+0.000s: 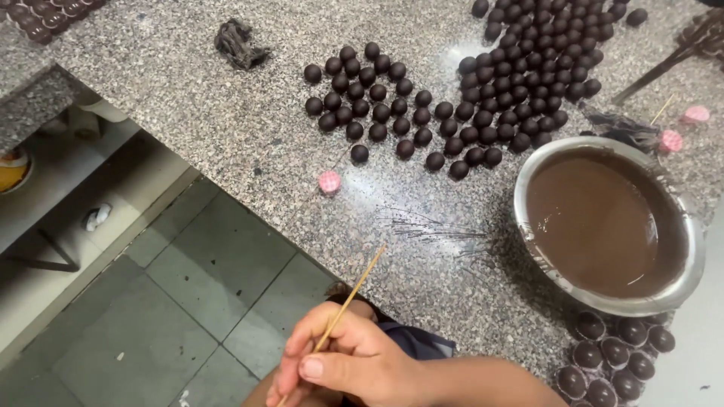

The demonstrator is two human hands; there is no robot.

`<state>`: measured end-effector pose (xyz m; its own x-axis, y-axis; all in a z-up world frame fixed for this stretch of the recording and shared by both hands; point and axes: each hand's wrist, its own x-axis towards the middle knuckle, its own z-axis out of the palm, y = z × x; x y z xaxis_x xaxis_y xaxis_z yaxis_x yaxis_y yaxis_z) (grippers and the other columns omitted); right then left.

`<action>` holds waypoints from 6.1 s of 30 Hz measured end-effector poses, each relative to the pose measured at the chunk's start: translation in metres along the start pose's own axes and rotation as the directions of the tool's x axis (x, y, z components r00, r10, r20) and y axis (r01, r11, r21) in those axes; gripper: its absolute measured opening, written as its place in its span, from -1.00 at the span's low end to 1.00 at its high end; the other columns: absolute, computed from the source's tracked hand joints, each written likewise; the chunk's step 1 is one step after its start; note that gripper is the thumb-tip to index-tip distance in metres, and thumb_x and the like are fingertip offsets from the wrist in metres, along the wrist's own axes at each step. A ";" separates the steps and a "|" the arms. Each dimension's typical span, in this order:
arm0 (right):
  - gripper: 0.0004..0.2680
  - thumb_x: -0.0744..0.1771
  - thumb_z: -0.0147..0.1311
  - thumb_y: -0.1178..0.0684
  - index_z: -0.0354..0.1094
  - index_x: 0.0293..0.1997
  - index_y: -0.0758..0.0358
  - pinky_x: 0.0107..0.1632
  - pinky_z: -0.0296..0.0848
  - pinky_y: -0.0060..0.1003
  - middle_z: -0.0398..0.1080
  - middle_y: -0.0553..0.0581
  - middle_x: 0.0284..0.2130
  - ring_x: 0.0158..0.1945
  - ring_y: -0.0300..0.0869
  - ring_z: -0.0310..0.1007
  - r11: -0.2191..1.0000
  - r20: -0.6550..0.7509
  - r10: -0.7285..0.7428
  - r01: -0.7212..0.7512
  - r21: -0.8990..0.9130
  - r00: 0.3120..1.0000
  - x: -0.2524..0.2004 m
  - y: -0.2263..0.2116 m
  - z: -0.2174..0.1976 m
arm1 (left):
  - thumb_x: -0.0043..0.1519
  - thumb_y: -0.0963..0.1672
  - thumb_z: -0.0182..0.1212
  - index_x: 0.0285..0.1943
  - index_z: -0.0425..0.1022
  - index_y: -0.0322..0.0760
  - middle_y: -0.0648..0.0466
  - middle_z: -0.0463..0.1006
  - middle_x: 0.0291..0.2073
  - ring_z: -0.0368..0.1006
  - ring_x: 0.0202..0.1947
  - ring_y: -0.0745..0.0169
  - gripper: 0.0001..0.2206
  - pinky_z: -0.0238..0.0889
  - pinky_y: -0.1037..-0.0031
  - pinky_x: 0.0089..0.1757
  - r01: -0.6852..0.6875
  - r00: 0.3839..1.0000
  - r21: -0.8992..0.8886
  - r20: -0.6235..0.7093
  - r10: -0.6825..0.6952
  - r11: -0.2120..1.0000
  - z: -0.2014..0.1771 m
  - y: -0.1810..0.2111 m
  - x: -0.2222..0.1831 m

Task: The person is dipping chocolate spheres into melted chocolate using a wooden skewer and placing them into pink paper liners.

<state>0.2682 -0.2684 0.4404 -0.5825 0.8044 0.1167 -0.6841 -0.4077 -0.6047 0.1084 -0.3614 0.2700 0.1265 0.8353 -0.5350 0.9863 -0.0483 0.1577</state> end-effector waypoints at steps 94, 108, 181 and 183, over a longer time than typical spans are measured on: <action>-0.84 0.38 0.12 -0.08 0.57 -0.07 0.08 -0.13 0.45 -0.07 0.55 0.18 -0.28 -0.18 0.05 0.54 0.532 -0.405 -0.796 -0.839 -0.112 -0.450 -0.227 -0.106 -0.222 | 0.29 -0.01 0.12 0.00 0.61 -0.01 -0.19 0.64 -0.25 0.54 -0.24 -0.37 -0.78 0.39 -0.05 -0.19 -0.491 0.848 -0.040 -0.251 0.467 0.870 -0.119 0.051 0.338; -0.91 0.31 0.14 0.03 0.52 -0.33 0.13 -0.20 0.45 0.02 0.50 0.11 -0.38 -0.23 0.06 0.51 0.002 -0.259 -0.966 -1.000 0.020 -0.007 -0.300 -0.156 -0.329 | 0.21 -0.08 0.19 0.25 0.48 -0.18 -0.08 0.60 -0.05 0.53 -0.14 -0.12 -0.60 0.39 0.18 -0.13 -0.502 0.808 -0.160 -0.437 0.395 0.850 -0.099 0.065 0.285; -0.84 0.36 0.17 0.00 0.30 -0.34 0.19 -0.50 0.37 -0.05 0.43 0.08 -0.53 -0.54 0.04 0.46 -0.069 -0.204 -0.976 -0.997 -0.022 0.072 -0.298 -0.134 -0.259 | 0.36 -0.17 0.05 0.15 0.54 -0.38 0.04 0.62 -0.19 0.46 -0.27 0.37 -0.74 0.31 0.56 -0.24 -0.372 0.923 -0.768 -0.247 0.293 0.521 -0.093 0.084 0.285; -0.83 0.34 0.20 -0.01 0.30 -0.37 0.16 -0.47 0.35 -0.08 0.42 0.05 -0.55 -0.55 0.02 0.42 -0.108 -0.167 -0.981 -0.994 0.027 0.102 -0.299 -0.132 -0.260 | 0.34 -0.18 0.07 0.13 0.54 -0.40 0.06 0.62 -0.18 0.49 -0.23 0.40 -0.75 0.34 0.59 -0.20 -0.436 0.893 -0.757 -0.296 0.340 0.487 -0.085 0.082 0.291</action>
<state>0.6467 -0.3429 0.2810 0.6849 0.5537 0.4737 0.6408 -0.7671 -0.0298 0.2170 -0.0756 0.1977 0.4167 0.8913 -0.1787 0.3450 0.0268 0.9382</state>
